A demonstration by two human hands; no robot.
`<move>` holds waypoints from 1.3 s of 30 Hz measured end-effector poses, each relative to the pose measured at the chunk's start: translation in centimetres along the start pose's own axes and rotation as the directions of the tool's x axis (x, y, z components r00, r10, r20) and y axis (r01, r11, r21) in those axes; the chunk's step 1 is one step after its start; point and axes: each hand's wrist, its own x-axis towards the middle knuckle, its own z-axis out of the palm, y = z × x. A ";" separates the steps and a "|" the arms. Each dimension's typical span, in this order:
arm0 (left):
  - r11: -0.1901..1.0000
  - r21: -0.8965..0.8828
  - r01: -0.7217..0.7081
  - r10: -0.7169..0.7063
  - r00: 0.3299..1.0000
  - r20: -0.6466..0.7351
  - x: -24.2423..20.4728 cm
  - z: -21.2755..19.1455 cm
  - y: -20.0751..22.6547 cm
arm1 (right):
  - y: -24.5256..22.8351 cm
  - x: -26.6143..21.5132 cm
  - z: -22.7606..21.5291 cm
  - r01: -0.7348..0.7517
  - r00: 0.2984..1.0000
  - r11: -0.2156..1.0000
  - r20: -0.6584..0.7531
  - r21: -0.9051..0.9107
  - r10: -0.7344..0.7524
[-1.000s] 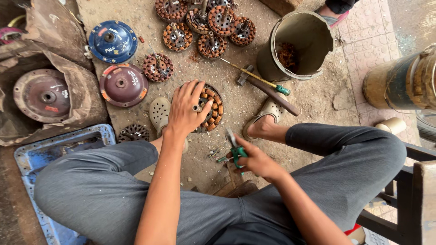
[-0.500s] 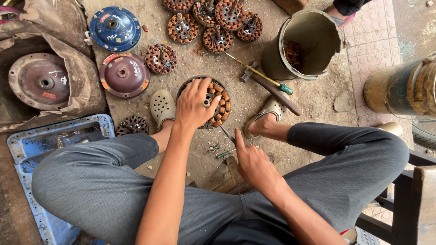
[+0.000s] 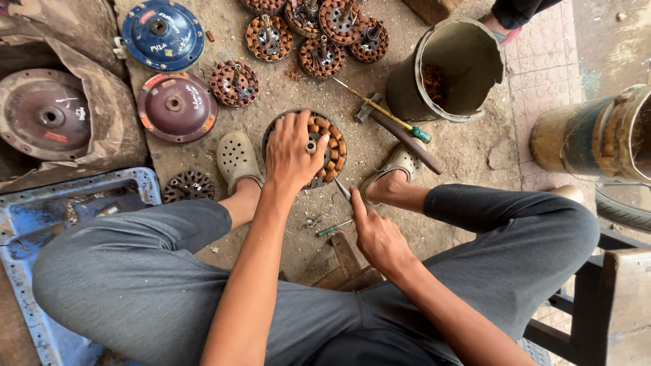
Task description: The person sits on the floor and uses pliers to pull copper windings from a motor stator. They remove the windings and place them into a nearby bucket.
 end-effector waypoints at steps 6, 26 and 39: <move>0.999 0.028 -0.041 0.042 0.999 -0.028 0.2 0.7 0.0 | 0.8 -0.5 0.0 -0.020 0.997 0.996 0.076 -0.085 0.026; 0.998 0.054 -0.044 0.048 0.997 -0.060 0.4 1.0 0.3 | 4.3 1.2 4.3 0.224 0.935 0.973 -0.269 -0.061 -0.232; 0.999 -0.043 -0.001 0.000 1.000 -0.021 -0.1 1.1 1.5 | 1.9 1.6 1.5 0.103 0.957 0.986 -0.282 0.133 -0.062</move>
